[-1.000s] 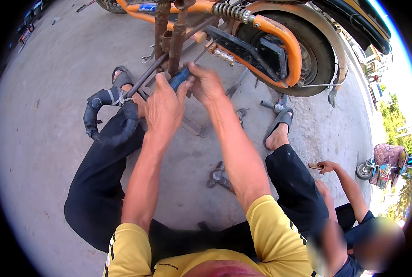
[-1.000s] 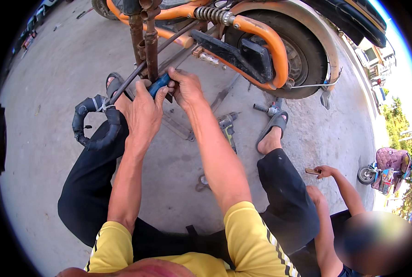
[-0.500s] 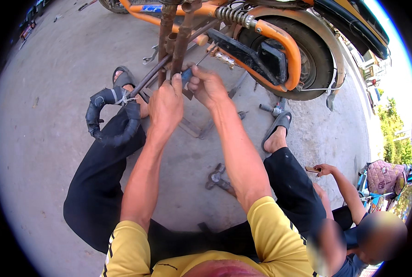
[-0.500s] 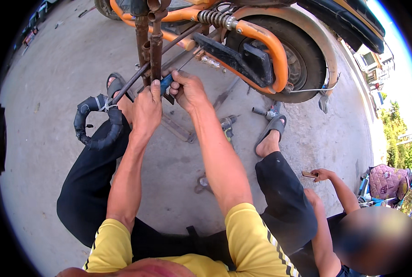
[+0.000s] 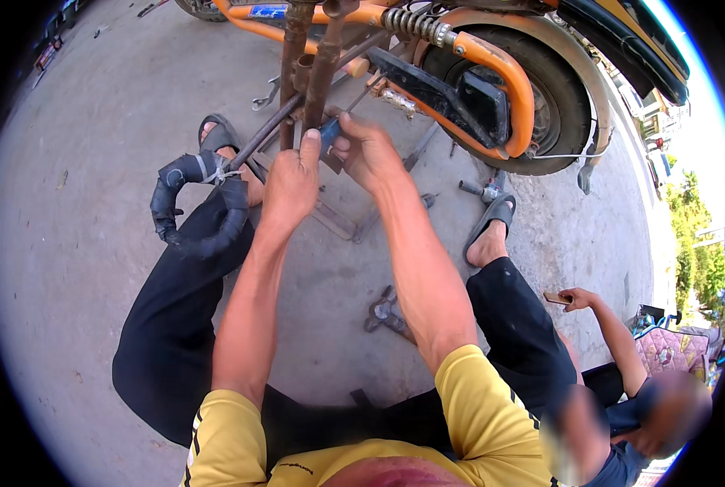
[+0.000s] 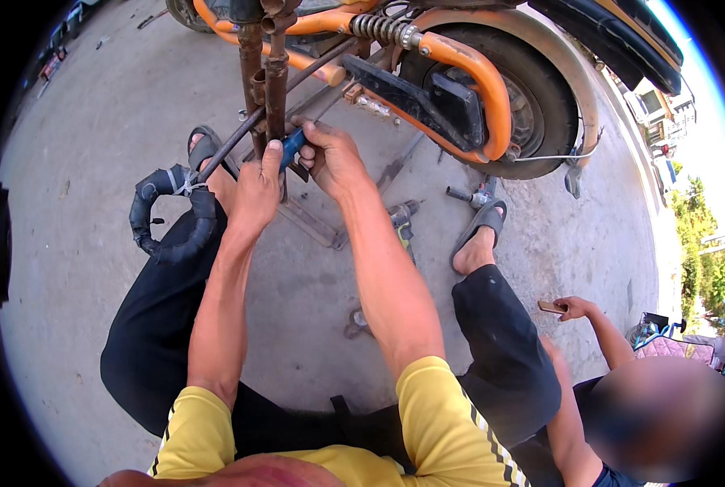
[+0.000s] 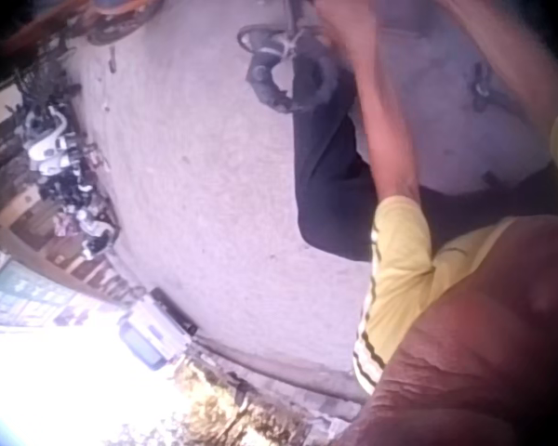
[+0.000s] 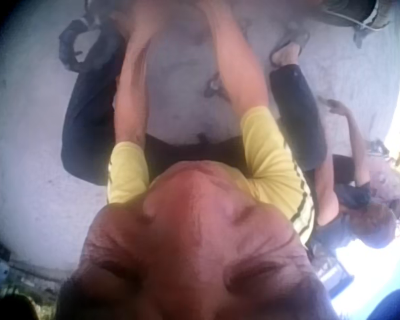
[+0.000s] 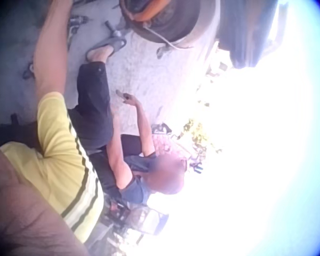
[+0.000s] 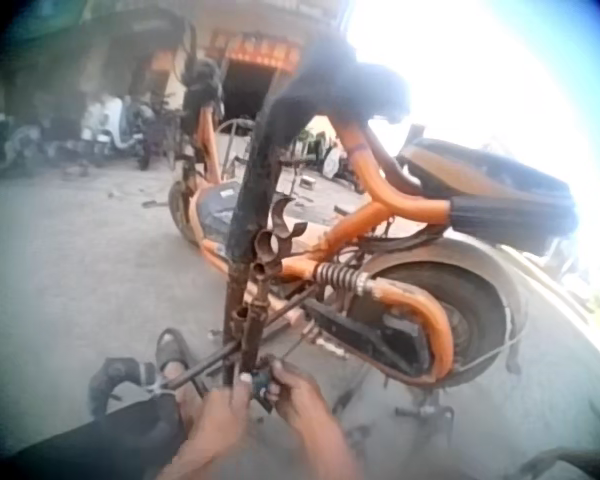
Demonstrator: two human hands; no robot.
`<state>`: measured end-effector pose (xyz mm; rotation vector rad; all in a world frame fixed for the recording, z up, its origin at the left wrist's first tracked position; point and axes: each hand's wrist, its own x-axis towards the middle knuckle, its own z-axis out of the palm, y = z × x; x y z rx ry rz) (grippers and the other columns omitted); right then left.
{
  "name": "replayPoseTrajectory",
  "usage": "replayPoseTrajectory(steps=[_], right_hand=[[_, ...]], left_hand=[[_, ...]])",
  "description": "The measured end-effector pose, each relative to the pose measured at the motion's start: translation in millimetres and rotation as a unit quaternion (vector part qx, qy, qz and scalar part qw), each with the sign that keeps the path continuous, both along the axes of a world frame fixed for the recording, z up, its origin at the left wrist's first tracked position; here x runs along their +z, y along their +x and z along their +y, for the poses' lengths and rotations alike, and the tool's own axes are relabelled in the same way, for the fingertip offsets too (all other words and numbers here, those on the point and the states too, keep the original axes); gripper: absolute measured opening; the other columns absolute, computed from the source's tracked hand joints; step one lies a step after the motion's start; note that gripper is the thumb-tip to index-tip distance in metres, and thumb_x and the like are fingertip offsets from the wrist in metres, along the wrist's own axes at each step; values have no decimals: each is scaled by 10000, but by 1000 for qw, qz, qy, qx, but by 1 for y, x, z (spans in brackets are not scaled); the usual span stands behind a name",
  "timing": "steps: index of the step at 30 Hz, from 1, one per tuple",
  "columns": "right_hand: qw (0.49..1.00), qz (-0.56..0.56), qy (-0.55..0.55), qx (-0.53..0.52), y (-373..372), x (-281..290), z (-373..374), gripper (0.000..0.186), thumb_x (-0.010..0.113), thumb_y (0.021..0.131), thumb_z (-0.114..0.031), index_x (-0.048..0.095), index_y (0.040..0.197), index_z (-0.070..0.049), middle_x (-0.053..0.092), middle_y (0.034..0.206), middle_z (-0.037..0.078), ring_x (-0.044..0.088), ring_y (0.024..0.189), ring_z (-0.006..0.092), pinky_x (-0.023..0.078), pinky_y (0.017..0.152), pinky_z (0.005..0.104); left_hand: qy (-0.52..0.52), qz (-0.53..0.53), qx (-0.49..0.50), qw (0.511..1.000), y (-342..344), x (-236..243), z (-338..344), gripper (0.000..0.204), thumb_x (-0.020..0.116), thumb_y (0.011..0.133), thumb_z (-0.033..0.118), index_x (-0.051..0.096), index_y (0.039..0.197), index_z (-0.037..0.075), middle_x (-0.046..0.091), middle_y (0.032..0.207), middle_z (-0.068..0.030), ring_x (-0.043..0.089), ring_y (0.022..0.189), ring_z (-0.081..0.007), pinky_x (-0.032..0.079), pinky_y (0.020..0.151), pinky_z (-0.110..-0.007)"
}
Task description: The person sits on the ground and uses a screwdriver and hammer to work on the rear frame of an orange scooter. They repeatedly tap the screwdriver with the hammer while adjusting components near the rear wheel.
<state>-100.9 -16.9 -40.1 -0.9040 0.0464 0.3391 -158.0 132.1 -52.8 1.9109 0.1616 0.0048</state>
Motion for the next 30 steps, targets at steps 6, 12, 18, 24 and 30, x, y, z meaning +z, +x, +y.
replayPoseTrajectory(steps=[6, 12, 18, 24, 30], right_hand=[[999, 40, 4, -25, 11, -11, -3, 192, 707, 1009, -153, 660, 1011, 33, 628, 847, 53, 460, 629, 89, 365, 535, 251], [997, 46, -48, -50, 12, -6, 5, 192, 754, 980, -152, 661, 985, 17, 615, 832, 49, 435, 619, 83, 342, 524, 245], [1000, 10, 9, -11, -1, 6, -3, 229, 654, 1037, -138, 657, 1093, 84, 650, 927, 82, 454, 649, 90, 365, 538, 252], [999, 22, -5, -28, 7, -1, -8, 184, 629, 1037, -85, 657, 1075, 92, 659, 944, 105, 475, 660, 92, 375, 538, 242], [998, 8, -48, -45, 11, -3, -1, 197, 664, 1030, -121, 663, 1030, 76, 675, 931, 102, 480, 650, 94, 378, 538, 235]], left_hand=[[169, -82, 39, 981, -20, 17, -11, 521, 544, 1068, 473, 589, 1032, -45, 694, 759, -253, 716, 796, -471, 523, 700, -563], [285, -159, 73, 942, -24, 9, -18, 408, 585, 1059, 386, 575, 1064, -22, 692, 760, -235, 708, 770, -485, 519, 704, -591], [-10, -20, 30, 999, 2, -2, -6, 677, 389, 1111, 522, 674, 839, -30, 681, 675, -262, 717, 721, -444, 519, 684, -542], [169, -78, 51, 981, -22, 16, -11, 540, 442, 1104, 492, 592, 1144, -25, 705, 773, -266, 725, 756, -443, 521, 674, -528], [299, -123, 80, 943, -21, 7, -21, 514, 458, 1101, 464, 582, 1160, -31, 712, 803, -278, 701, 781, -514, 519, 709, -597]])
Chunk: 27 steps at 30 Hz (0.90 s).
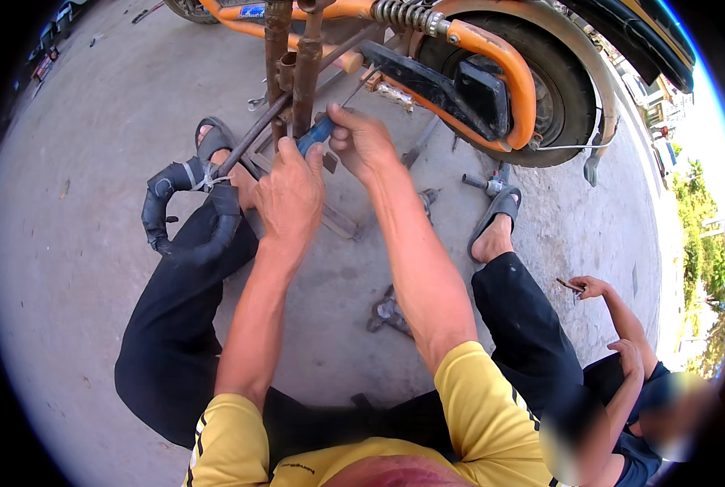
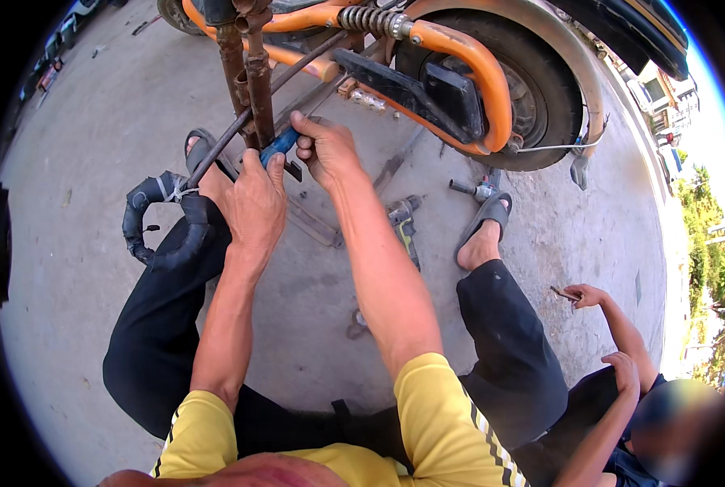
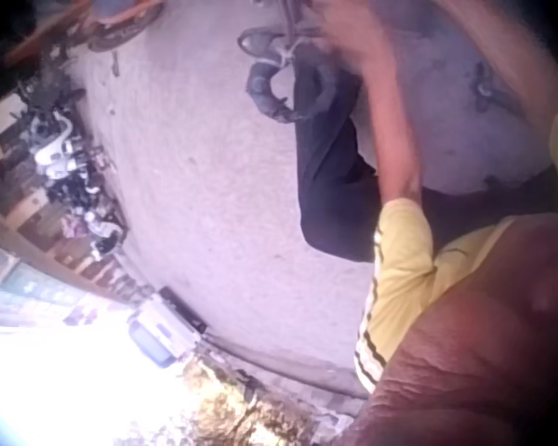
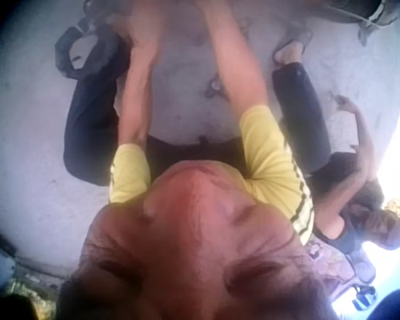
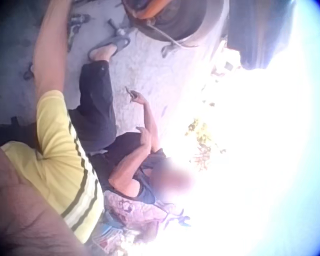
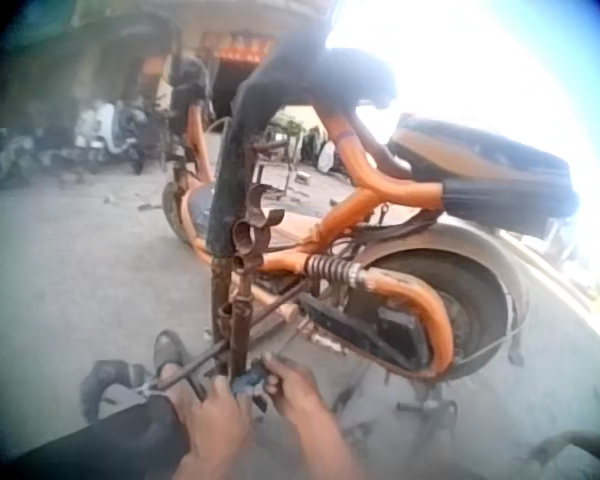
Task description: The person sits on the ground and uses a screwdriver and hammer to work on the rear frame of an orange scooter. They repeatedly tap the screwdriver with the hammer while adjusting components near the rear wheel.
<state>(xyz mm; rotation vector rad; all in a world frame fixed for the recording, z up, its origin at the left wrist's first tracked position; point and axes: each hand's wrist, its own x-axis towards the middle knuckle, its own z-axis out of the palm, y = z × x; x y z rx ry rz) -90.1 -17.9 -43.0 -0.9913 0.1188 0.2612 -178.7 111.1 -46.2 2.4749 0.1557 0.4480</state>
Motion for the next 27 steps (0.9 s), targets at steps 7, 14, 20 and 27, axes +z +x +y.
replayPoseTrajectory(steps=[7, 14, 20, 27], right_hand=[[997, -5, 64, 44, -10, 2, -2, 220, 686, 1027, -182, 685, 1030, 38, 698, 944, 100, 480, 637, 100, 386, 526, 247], [999, 12, 16, 38, 2, -7, -9, 233, 651, 1039, -154, 642, 1079, 75, 686, 956, 102, 473, 634, 49, 325, 506, 192], [998, 8, 51, 38, 1, 0, -3, 180, 708, 1009, -138, 669, 1015, 37, 686, 930, 101, 456, 615, 76, 357, 508, 219], [997, 11, 68, 31, -4, 0, -5, 194, 688, 1019, -126, 659, 1057, 61, 691, 978, 106, 458, 609, 64, 352, 501, 213]], left_hand=[[-284, 84, -48, 954, 20, -5, 10, 566, 429, 1112, 437, 652, 960, -60, 688, 721, -273, 686, 771, -529, 512, 712, -583], [-24, -105, -36, 993, -5, -4, -3, 460, 554, 1071, 435, 516, 1116, -22, 689, 716, -263, 695, 789, -515, 507, 723, -582], [-208, 52, -36, 976, 14, -11, 10, 555, 501, 1089, 483, 589, 863, -17, 658, 659, -241, 686, 705, -474, 488, 654, -552], [-357, 122, -44, 925, 17, -3, 13, 603, 476, 1099, 489, 607, 784, -8, 663, 676, -232, 688, 718, -451, 488, 669, -535]])
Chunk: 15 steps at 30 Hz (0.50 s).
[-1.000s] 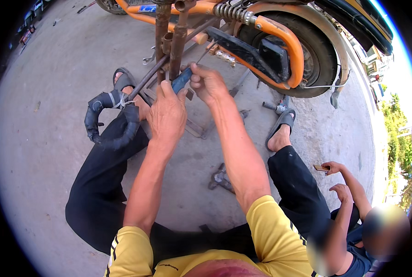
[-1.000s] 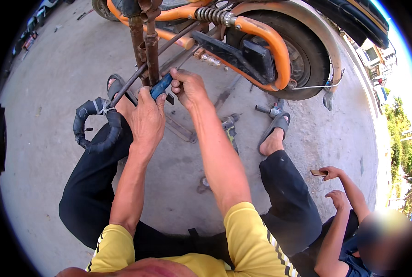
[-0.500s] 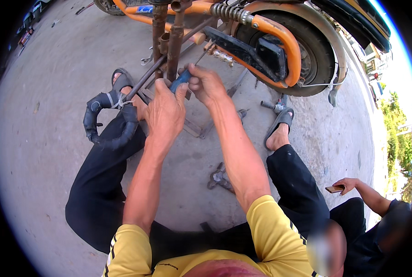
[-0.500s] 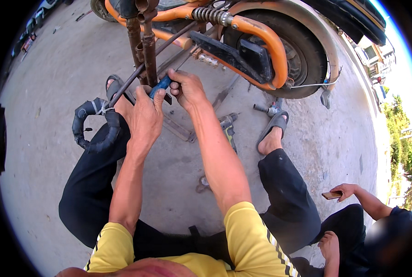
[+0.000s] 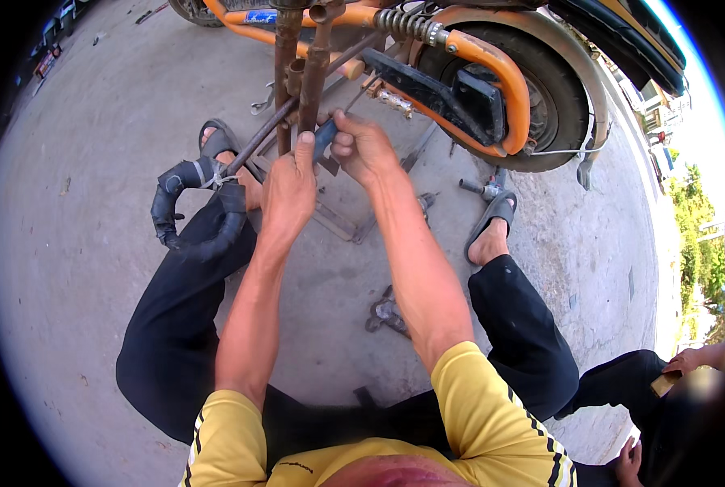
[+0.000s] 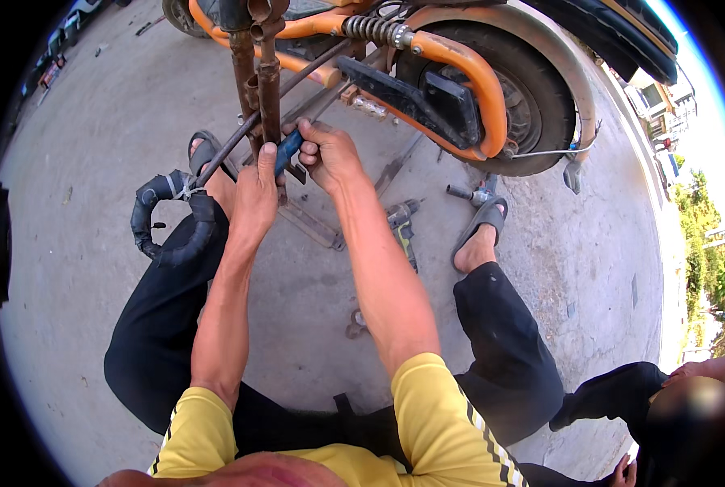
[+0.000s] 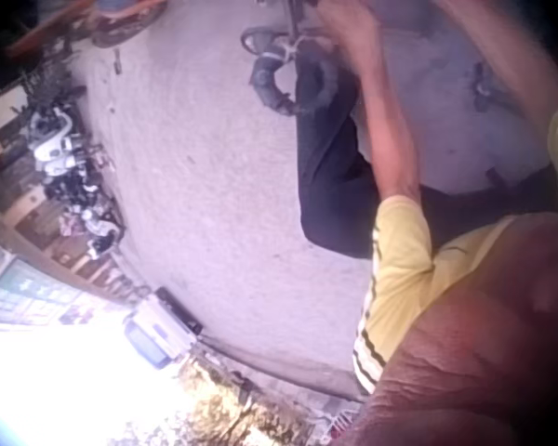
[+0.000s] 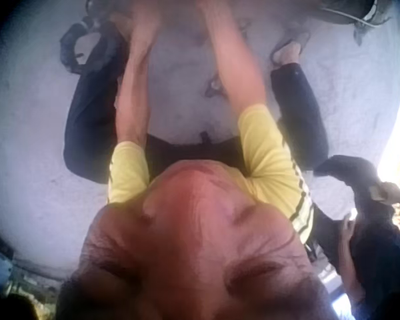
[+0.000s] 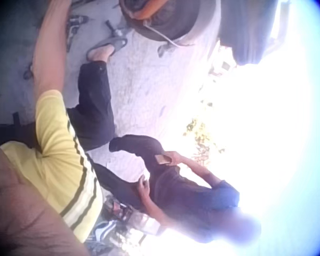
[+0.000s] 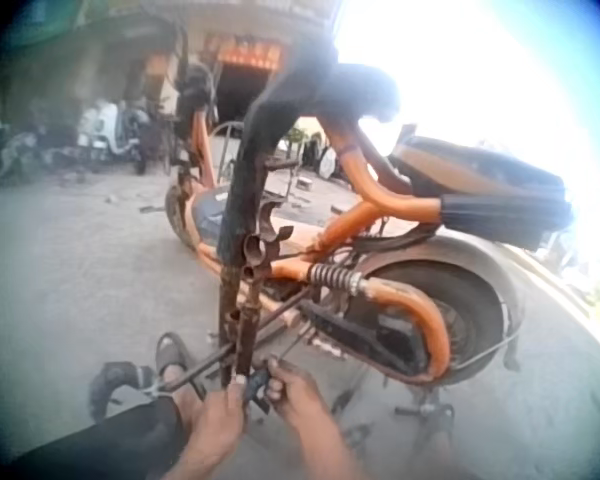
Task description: The person sits on the ground and uses a screwdriver and hammer to work on the rear frame of an orange scooter. They repeatedly tap the screwdriver with the hammer while adjusting components near the rear wheel.
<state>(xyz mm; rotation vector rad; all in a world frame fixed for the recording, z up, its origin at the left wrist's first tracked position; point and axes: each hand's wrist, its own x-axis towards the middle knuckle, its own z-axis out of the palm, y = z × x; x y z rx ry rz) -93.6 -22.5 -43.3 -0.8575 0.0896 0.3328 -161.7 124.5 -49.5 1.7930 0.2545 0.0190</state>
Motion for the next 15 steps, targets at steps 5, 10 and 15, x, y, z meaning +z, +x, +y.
replayPoseTrajectory(steps=[5, 10, 15], right_hand=[[1000, 2, -25, 8, 11, -11, -5, 194, 686, 1022, -131, 658, 1051, 59, 695, 983, 110, 464, 612, 62, 355, 498, 215], [999, -24, 9, 34, 4, -6, 0, 216, 692, 1024, -165, 656, 1078, 42, 699, 1004, 110, 471, 608, 67, 376, 505, 228], [999, -17, 25, 38, 2, -8, 0, 253, 713, 1014, -186, 656, 1100, 45, 697, 995, 107, 485, 606, 73, 382, 499, 234]], left_hand=[[355, -187, 36, 915, -26, 12, -12, 453, 545, 1071, 433, 551, 1084, -19, 696, 758, -271, 709, 800, -495, 523, 748, -592], [240, -78, 13, 968, -3, 5, -1, 570, 465, 1095, 452, 666, 977, -68, 711, 788, -305, 701, 755, -515, 528, 754, -585], [63, -19, 5, 998, 2, 4, -1, 627, 445, 1095, 495, 676, 976, -75, 708, 774, -301, 707, 808, -510, 523, 755, -570]])
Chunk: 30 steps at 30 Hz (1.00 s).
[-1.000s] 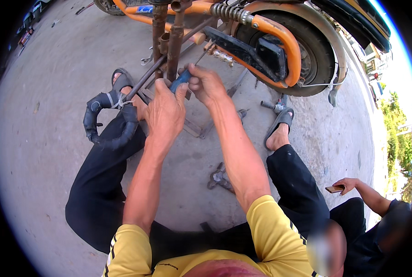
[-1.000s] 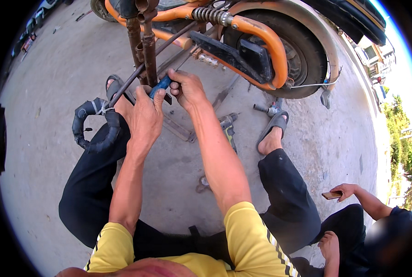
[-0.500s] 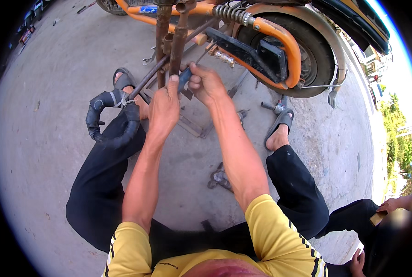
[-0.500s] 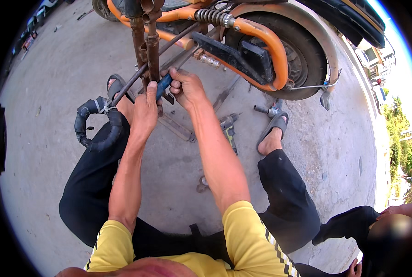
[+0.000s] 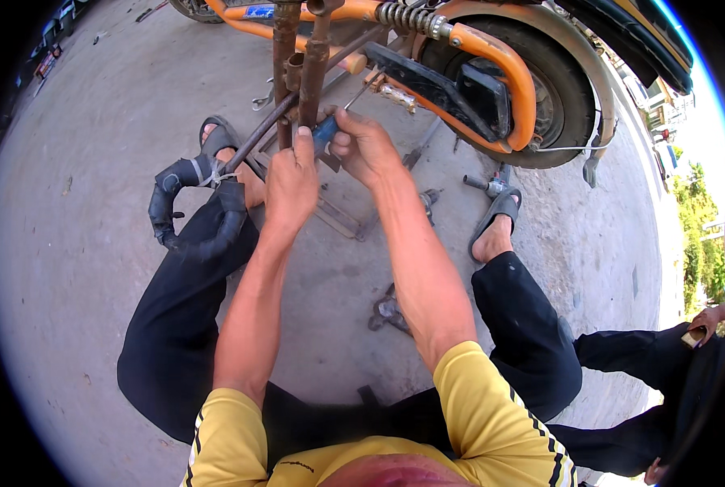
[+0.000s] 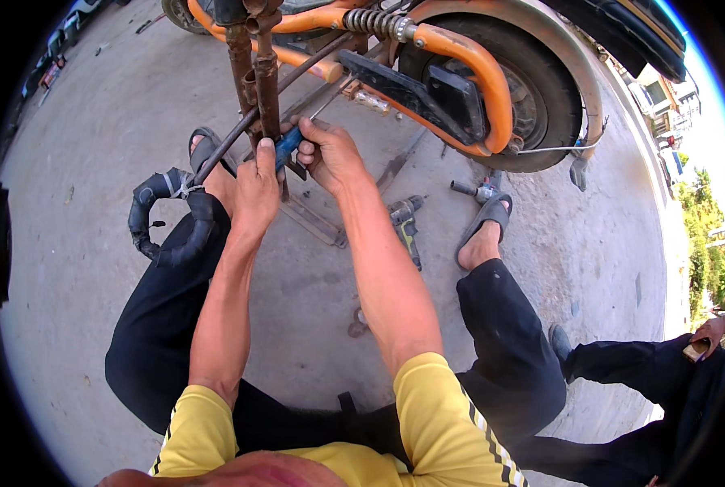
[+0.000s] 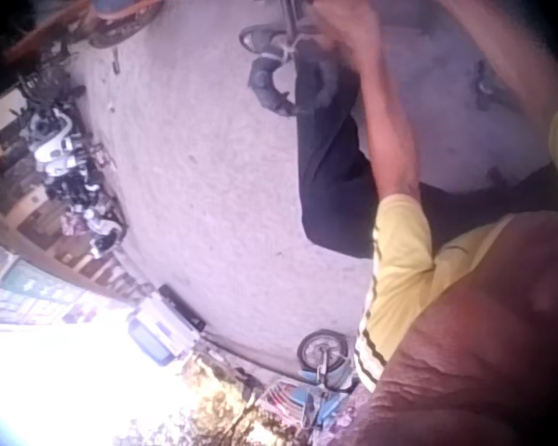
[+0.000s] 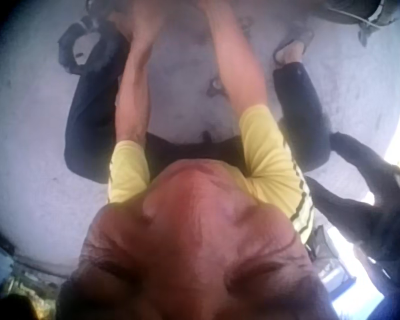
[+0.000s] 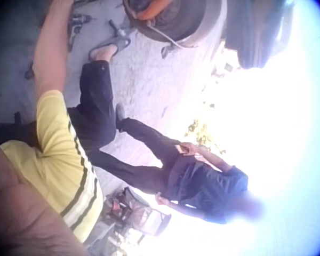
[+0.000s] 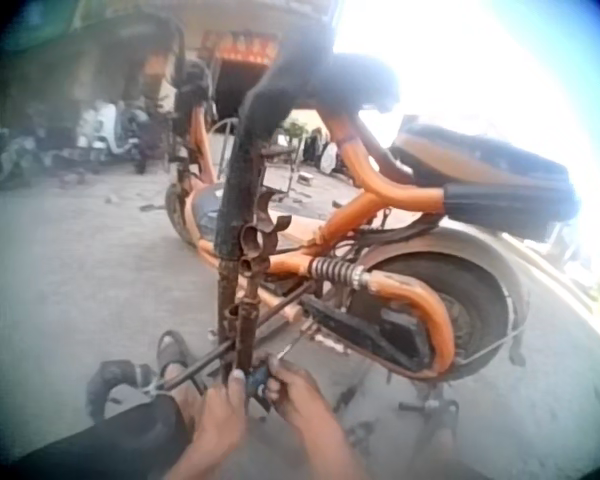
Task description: The person sits on the ground and uses a screwdriver and hammer to work on the rear frame of an orange scooter. They repeatedly tap the screwdriver with the hammer while adjusting components near the rear wheel.
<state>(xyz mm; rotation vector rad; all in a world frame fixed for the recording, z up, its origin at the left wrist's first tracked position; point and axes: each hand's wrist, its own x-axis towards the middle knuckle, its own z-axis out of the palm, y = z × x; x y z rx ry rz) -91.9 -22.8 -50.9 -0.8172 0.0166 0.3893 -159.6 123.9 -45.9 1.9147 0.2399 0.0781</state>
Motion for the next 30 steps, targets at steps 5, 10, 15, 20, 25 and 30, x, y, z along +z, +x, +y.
replayPoseTrajectory(steps=[5, 10, 15, 20, 25, 30], right_hand=[[998, 31, -37, -36, 5, -2, -1, 243, 727, 1003, -158, 659, 1071, 65, 680, 919, 101, 473, 603, 71, 355, 488, 214], [997, 23, -37, -58, 7, -5, 3, 242, 711, 1016, -163, 658, 1062, 69, 679, 909, 104, 470, 614, 71, 363, 500, 215], [999, 17, -14, -38, -11, 15, 5, 224, 672, 1039, -156, 661, 1052, 67, 659, 888, 89, 464, 647, 82, 377, 533, 237], [996, 15, -63, -62, 1, 5, 0, 204, 737, 994, -153, 669, 978, 39, 596, 794, 49, 452, 633, 95, 374, 536, 249], [993, 33, -79, -84, 6, 1, 4, 264, 836, 918, -189, 660, 925, 8, 515, 703, 5, 444, 607, 105, 378, 541, 260], [998, 11, -46, -39, -9, 16, 3, 242, 780, 965, -194, 680, 992, 25, 601, 804, 41, 475, 653, 103, 402, 559, 259]], left_hand=[[224, -155, -1, 962, -24, 16, -6, 546, 570, 1053, 491, 479, 1221, -21, 718, 831, -287, 719, 850, -487, 530, 733, -555], [308, -102, 9, 946, -17, 12, -14, 466, 559, 1066, 434, 565, 1123, -29, 717, 840, -286, 733, 866, -447, 532, 715, -572], [50, -12, -8, 999, 1, 8, -2, 537, 489, 1095, 443, 656, 980, -54, 709, 842, -298, 731, 896, -441, 537, 751, -554], [55, -15, -25, 998, -4, 9, 0, 544, 481, 1097, 454, 640, 1032, -62, 727, 870, -268, 711, 893, -475, 530, 800, -544], [279, -226, 24, 933, -26, 2, -11, 521, 504, 1089, 469, 556, 1186, -40, 724, 885, -274, 710, 872, -479, 535, 765, -550], [165, -46, -2, 985, -9, 2, -6, 501, 438, 1133, 418, 592, 1113, -58, 627, 684, -169, 654, 654, -346, 495, 596, -430]])
